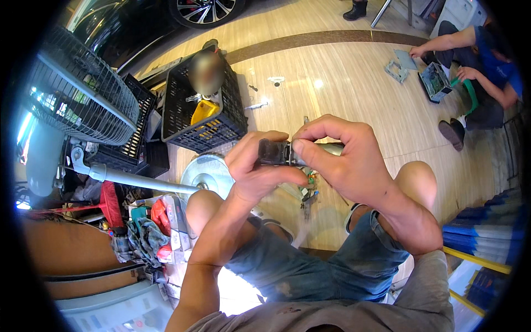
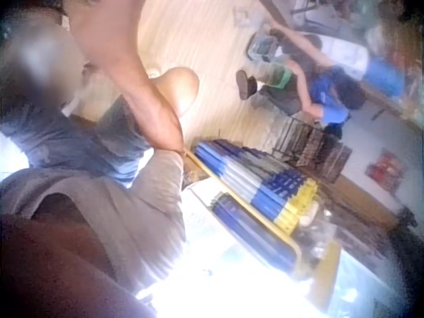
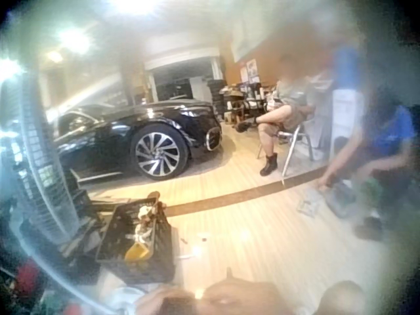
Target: The person disassembles and repairs a car power window motor by hand and with a screwdriver. The person removes the outer casing, inspects the internal armature and gears, and then uses a screwdriver to reassemble the components.
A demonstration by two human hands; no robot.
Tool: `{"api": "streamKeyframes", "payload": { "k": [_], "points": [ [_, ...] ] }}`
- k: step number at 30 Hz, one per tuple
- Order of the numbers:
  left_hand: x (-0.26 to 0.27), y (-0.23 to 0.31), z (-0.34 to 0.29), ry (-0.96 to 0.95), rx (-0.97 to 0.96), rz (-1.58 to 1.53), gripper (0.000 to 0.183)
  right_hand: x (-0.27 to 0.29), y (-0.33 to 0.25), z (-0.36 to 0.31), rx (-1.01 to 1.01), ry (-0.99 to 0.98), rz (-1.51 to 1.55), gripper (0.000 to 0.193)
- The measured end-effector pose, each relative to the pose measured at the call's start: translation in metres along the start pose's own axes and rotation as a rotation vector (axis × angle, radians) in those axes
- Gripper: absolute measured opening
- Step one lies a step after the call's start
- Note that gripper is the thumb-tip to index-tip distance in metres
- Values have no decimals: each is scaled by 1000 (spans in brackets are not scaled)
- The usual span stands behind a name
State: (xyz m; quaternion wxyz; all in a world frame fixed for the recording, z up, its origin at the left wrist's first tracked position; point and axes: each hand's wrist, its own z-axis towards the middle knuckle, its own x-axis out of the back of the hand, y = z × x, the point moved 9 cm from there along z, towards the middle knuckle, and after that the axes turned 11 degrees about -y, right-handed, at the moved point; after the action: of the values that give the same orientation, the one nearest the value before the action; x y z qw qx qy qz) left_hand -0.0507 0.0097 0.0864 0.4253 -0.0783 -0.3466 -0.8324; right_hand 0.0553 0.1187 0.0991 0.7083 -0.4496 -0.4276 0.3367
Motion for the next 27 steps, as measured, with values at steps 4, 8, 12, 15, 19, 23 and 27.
{"api": "streamKeyframes", "payload": {
  "k": [4, 8, 12, 15, 19, 23, 27],
  "points": [
    [-2, 4, 9, -93, 19, 42, 56, 0, 18, 1, -138, -22, 117, 18],
    [-2, 5, 9, -105, -12, 55, 53, -2, 21, 3, -142, -77, 171, 18],
    [-1, -2, 7, -106, 34, 52, 51, -4, 26, 4, -188, -124, 236, 19],
    [1, 0, 6, -122, 26, 65, 51, -5, 29, 5, -198, -115, 304, 20],
    [2, 0, 5, -109, 15, 42, 52, -7, 29, 5, -202, -75, 340, 20],
    [2, 1, 4, -125, 46, 41, 52, -9, 30, 5, -208, -92, 339, 20],
    [2, 0, 5, -147, 81, -9, 51, -11, 30, 4, -225, -99, 342, 21]
  ]
}}
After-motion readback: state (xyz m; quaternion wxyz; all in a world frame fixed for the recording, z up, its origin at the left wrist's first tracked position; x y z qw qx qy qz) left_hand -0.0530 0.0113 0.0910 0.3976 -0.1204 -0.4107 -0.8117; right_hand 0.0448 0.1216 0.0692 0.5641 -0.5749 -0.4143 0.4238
